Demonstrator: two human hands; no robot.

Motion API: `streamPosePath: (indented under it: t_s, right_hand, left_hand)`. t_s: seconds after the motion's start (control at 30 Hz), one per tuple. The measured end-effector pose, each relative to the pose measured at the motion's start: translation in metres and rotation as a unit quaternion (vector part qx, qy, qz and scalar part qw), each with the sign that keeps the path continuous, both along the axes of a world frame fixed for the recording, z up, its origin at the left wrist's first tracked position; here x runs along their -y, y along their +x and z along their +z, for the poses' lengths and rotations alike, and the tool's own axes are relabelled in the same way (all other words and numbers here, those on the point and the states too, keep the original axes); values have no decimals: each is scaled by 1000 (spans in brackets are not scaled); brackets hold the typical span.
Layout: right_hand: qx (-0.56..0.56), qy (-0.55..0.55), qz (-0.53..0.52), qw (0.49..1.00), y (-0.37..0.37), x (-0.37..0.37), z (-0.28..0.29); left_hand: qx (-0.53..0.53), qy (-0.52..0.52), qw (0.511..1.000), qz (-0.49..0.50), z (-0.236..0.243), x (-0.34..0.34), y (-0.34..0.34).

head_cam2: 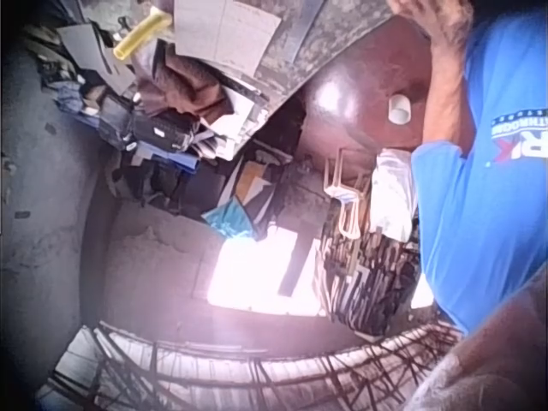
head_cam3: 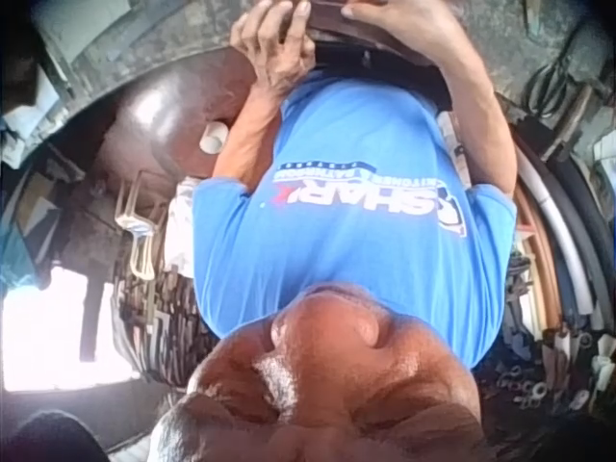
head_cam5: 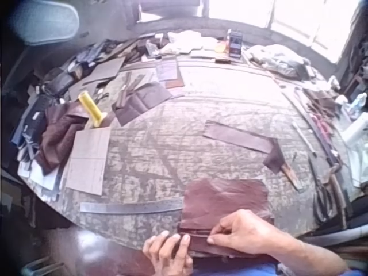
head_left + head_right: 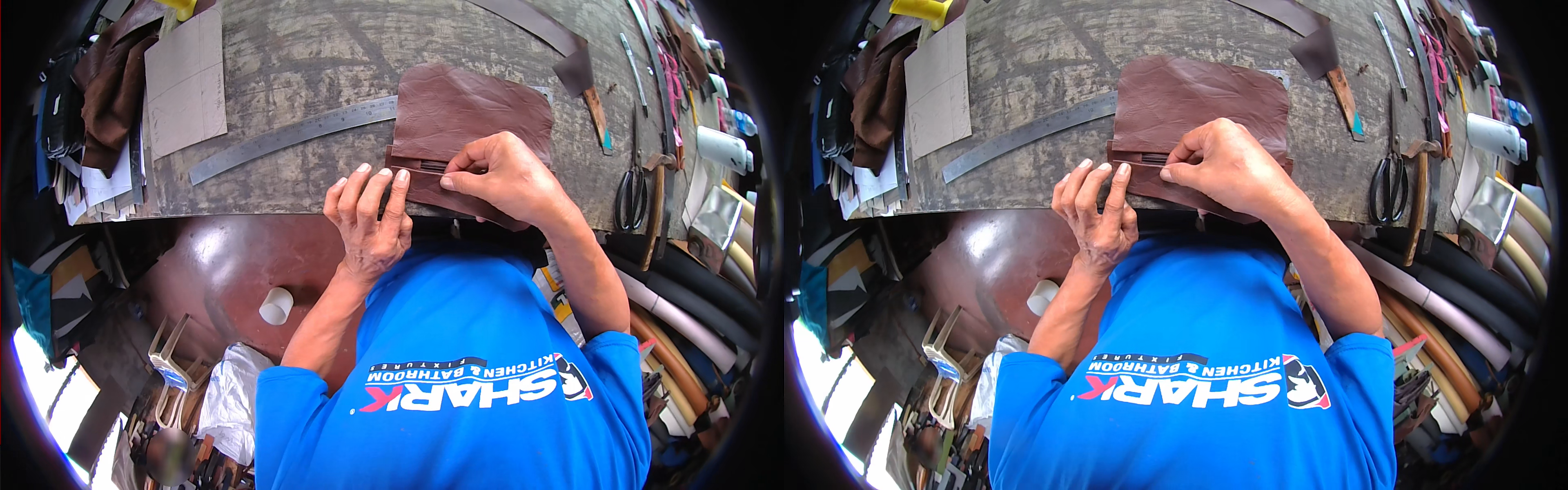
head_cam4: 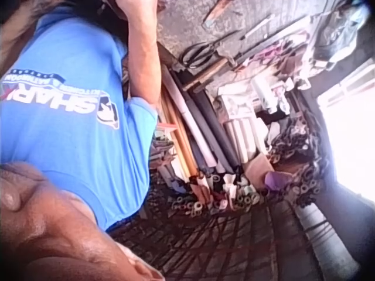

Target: The recorder is assembling and hammering a leather pouch with a zipper.

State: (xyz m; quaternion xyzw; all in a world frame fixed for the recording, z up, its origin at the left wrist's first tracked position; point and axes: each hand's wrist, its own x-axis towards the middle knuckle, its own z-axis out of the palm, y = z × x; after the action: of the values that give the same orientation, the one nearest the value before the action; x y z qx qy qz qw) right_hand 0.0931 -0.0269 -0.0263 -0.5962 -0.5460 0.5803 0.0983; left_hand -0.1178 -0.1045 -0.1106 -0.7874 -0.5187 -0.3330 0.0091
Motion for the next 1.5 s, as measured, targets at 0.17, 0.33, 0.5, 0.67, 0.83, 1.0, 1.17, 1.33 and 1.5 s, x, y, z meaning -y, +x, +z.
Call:
streamPosePath:
  t_s: [0.17, 0.33, 0.5, 0.67, 0.83, 1.0, 1.17, 1.33, 1.5]
  right_hand:
    - [3, 9, -6, 1000, -2, 1, 4]
    - [-7, 55, 11, 998, 2, 5, 0]
    - [13, 5, 17, 1000, 34, 15, 24]
    - [5, -42, -11, 999, 74, 27, 19]
    - [-6, -65, -9, 998, 80, 24, 16]
    - [-12, -65, -4, 998, 77, 21, 18]
    - [-6, -59, -17, 998, 75, 22, 18]
    - [8, -49, -18, 999, 73, 23, 16]
    - [-6, -47, -32, 998, 73, 23, 14]
  left_hand:
    - [-68, -3, 997, -40, 12, -2, 4]
    - [-55, -39, 996, -66, 11, 0, 9]
    - [-87, -20, 993, -77, 10, -1, 4]
    - [-84, -28, 993, -82, 13, -4, 4]
    - [-128, -57, 987, -81, 14, -2, 3]
    - [-163, -68, 981, -77, 19, 2, 4]
    - [-203, -75, 973, -84, 32, 0, 10]
    - [-194, -95, 965, -146, 35, -3, 24]
    - [-151, -133, 965, -171, 33, -1, 26]
